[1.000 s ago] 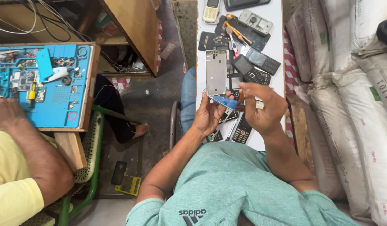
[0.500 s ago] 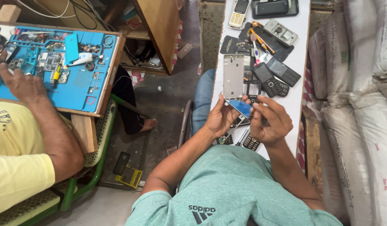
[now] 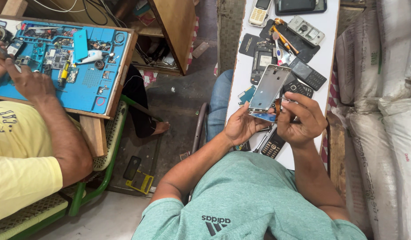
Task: The person disassembles a white smartphone, removes the screen assembly, and then reassembles the device by reconnecting internal components and snapping the casing back together. The person handles the phone and its internal parts by hand throughout the process.
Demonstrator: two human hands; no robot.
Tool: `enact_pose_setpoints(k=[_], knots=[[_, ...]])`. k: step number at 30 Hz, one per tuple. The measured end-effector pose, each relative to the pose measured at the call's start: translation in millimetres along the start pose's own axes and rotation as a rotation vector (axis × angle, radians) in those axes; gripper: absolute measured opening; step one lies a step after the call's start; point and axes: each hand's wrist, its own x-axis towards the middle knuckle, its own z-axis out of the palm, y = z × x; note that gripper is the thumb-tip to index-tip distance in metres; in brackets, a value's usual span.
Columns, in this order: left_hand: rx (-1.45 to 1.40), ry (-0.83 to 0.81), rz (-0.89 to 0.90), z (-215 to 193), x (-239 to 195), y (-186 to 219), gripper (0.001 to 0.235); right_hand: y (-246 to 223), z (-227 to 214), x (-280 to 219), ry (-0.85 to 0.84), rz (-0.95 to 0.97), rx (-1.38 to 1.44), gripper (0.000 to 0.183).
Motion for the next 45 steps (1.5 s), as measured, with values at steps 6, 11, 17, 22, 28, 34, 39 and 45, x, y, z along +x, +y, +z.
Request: enact_pose_setpoints(k=[6, 11, 17, 22, 28, 34, 39, 45], knots=[[0.061, 0.051, 0.01, -2.4, 0.5, -3.1, 0.065, 4.9, -1.7, -0.7, 0.004, 0.069, 0.006, 0.008], [0.116, 0.056, 0.008, -5.4, 1.1, -4.9, 0.066, 7.5, -4.4, 0.6, 0.025, 0.095, -0.024, 0.009], [0.162, 0.065, 0.024, -7.4, 1.7, -7.5, 0.068, 7.1, -11.4, 3.7, -0.073, 0.326, 0.174, 0.009], [0.156, 0.073, 0.014, -8.5, 1.3, -7.3, 0.071, 16.7, -10.2, -2.0, -0.041, 0.467, 0.33, 0.019], [0.122, 0.055, 0.037, -10.4, 1.0, -7.9, 0.07, 29.5, -14.6, -7.5, -0.016, 0.591, 0.546, 0.024], [0.096, 0.082, 0.025, -9.4, 0.1, -5.9, 0.07, 36.4, -22.5, -2.8, 0.084, 0.732, 0.855, 0.027], [0.123, 0.079, 0.018, -11.1, 1.1, -6.7, 0.073, 37.2, -25.4, 7.4, 0.115, 0.656, 0.844, 0.032], [0.119, 0.067, 0.019, -18.1, 3.0, -7.7, 0.079, 34.2, -25.6, 8.2, -0.008, 0.528, 0.573, 0.009]])
